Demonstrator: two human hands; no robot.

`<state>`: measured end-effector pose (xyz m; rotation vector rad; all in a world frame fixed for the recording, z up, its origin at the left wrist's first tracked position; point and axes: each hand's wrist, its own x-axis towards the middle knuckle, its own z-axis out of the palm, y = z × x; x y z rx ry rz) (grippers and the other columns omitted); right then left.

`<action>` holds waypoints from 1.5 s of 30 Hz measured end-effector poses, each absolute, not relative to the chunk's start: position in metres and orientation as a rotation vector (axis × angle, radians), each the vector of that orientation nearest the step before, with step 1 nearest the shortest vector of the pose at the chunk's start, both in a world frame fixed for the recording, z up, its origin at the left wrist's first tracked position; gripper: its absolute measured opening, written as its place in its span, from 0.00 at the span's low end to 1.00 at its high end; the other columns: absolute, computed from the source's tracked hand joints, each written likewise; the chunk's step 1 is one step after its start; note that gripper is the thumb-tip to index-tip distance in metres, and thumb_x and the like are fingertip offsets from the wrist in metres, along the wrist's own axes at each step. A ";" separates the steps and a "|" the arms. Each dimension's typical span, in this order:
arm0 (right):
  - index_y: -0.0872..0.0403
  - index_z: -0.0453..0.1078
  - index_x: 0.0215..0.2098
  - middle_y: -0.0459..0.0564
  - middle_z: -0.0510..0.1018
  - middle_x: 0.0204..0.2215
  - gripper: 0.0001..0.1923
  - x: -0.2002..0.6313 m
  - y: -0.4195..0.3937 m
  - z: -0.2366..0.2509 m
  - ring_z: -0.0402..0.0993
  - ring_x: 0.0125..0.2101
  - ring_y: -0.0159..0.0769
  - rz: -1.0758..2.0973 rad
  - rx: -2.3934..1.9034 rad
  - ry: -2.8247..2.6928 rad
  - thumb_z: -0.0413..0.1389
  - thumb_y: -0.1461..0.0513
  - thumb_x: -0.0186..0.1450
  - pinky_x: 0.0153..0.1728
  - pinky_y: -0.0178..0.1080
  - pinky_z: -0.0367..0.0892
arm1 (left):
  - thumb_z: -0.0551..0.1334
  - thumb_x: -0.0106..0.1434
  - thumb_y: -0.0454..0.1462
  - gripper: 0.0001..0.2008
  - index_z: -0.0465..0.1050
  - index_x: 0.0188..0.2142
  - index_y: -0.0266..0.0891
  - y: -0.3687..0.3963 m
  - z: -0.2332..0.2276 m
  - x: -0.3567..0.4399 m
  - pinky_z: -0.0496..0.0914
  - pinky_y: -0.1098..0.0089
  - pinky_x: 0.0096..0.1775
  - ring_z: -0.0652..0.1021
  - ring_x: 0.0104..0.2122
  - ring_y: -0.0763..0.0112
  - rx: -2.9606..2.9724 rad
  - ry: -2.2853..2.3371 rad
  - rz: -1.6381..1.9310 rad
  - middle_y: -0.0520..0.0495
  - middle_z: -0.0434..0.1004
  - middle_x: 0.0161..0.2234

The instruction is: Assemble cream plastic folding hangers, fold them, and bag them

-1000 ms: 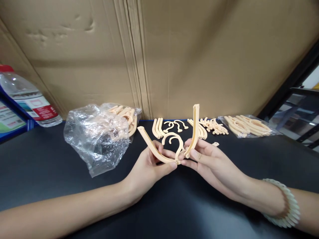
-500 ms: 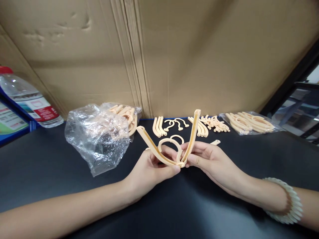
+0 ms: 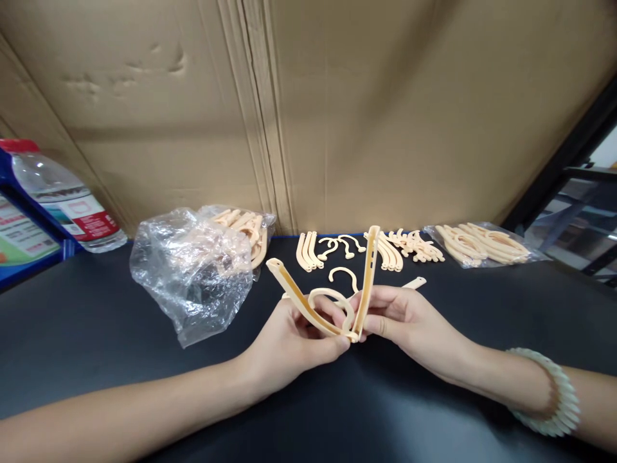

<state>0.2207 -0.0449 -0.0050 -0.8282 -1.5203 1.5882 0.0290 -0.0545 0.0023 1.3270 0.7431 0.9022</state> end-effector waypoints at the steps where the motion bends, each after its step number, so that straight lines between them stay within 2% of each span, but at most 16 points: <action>1: 0.53 0.75 0.38 0.47 0.80 0.33 0.08 0.221 -0.045 -0.005 0.76 0.34 0.33 1.583 -0.828 -1.521 0.62 0.61 0.60 0.41 0.40 0.72 | 0.68 0.53 0.30 0.07 0.71 0.27 0.40 -0.054 0.001 0.029 0.69 0.66 0.40 0.78 0.35 0.66 1.324 0.747 0.905 0.50 0.77 0.31; 6: 0.53 0.75 0.37 0.47 0.80 0.32 0.07 0.221 -0.047 -0.006 0.76 0.32 0.32 1.548 -0.787 -1.504 0.63 0.61 0.60 0.39 0.39 0.73 | 0.69 0.52 0.31 0.07 0.72 0.27 0.39 -0.055 0.000 0.029 0.69 0.68 0.37 0.78 0.33 0.66 1.313 0.817 0.935 0.52 0.76 0.27; 14: 0.52 0.76 0.34 0.46 0.80 0.31 0.06 0.220 -0.051 -0.007 0.76 0.30 0.31 1.486 -0.791 -1.473 0.65 0.60 0.58 0.37 0.37 0.74 | 0.69 0.54 0.31 0.07 0.72 0.26 0.38 -0.058 0.004 0.030 0.70 0.70 0.39 0.78 0.34 0.69 1.271 0.800 0.948 0.52 0.77 0.28; 22: 0.54 0.76 0.32 0.46 0.80 0.30 0.02 0.221 -0.055 -0.009 0.77 0.32 0.30 1.425 -0.791 -1.510 0.63 0.64 0.59 0.38 0.32 0.74 | 0.71 0.52 0.33 0.07 0.73 0.26 0.36 -0.055 0.000 0.029 0.69 0.73 0.37 0.76 0.30 0.73 1.318 0.872 0.946 0.54 0.75 0.27; 32: 0.54 0.73 0.33 0.49 0.80 0.33 0.07 0.216 -0.053 -0.014 0.77 0.34 0.33 1.334 -0.883 -1.487 0.64 0.61 0.58 0.38 0.36 0.74 | 0.71 0.51 0.35 0.07 0.74 0.28 0.37 -0.056 0.003 0.032 0.71 0.71 0.39 0.77 0.30 0.72 1.295 0.972 0.964 0.53 0.78 0.27; 35: 0.54 0.70 0.32 0.46 0.77 0.33 0.10 0.219 -0.047 -0.013 0.75 0.29 0.30 1.378 -0.799 -1.461 0.66 0.62 0.56 0.33 0.35 0.75 | 0.71 0.51 0.36 0.08 0.73 0.28 0.38 -0.053 0.004 0.027 0.70 0.75 0.37 0.75 0.29 0.75 1.312 1.010 0.995 0.55 0.76 0.26; 37: 0.54 0.69 0.30 0.44 0.75 0.31 0.11 0.228 -0.042 -0.012 0.72 0.24 0.26 1.419 -0.733 -1.448 0.67 0.62 0.55 0.25 0.32 0.72 | 0.71 0.52 0.35 0.09 0.71 0.28 0.38 -0.052 0.005 0.020 0.69 0.78 0.35 0.73 0.28 0.78 1.306 1.027 1.026 0.57 0.74 0.25; 39: 0.55 0.70 0.29 0.44 0.75 0.30 0.10 0.245 -0.038 -0.011 0.71 0.21 0.24 1.427 -0.728 -1.489 0.67 0.62 0.54 0.22 0.30 0.70 | 0.72 0.53 0.36 0.12 0.69 0.28 0.39 -0.053 0.005 0.011 0.68 0.80 0.33 0.73 0.27 0.79 1.247 1.041 1.041 0.58 0.73 0.25; 42: 0.55 0.74 0.29 0.46 0.78 0.28 0.08 0.276 -0.033 -0.008 0.74 0.24 0.29 1.285 -0.819 -1.702 0.68 0.62 0.54 0.25 0.33 0.71 | 0.73 0.52 0.37 0.15 0.66 0.29 0.40 -0.057 0.008 0.000 0.70 0.79 0.31 0.74 0.28 0.77 1.137 1.083 1.019 0.57 0.72 0.25; 45: 0.54 0.76 0.32 0.50 0.80 0.30 0.07 0.305 -0.027 -0.005 0.77 0.32 0.35 0.896 -0.896 -1.990 0.66 0.60 0.57 0.34 0.38 0.72 | 0.72 0.52 0.40 0.14 0.68 0.30 0.40 -0.058 0.009 -0.010 0.73 0.77 0.34 0.76 0.32 0.74 1.118 1.167 1.076 0.55 0.72 0.28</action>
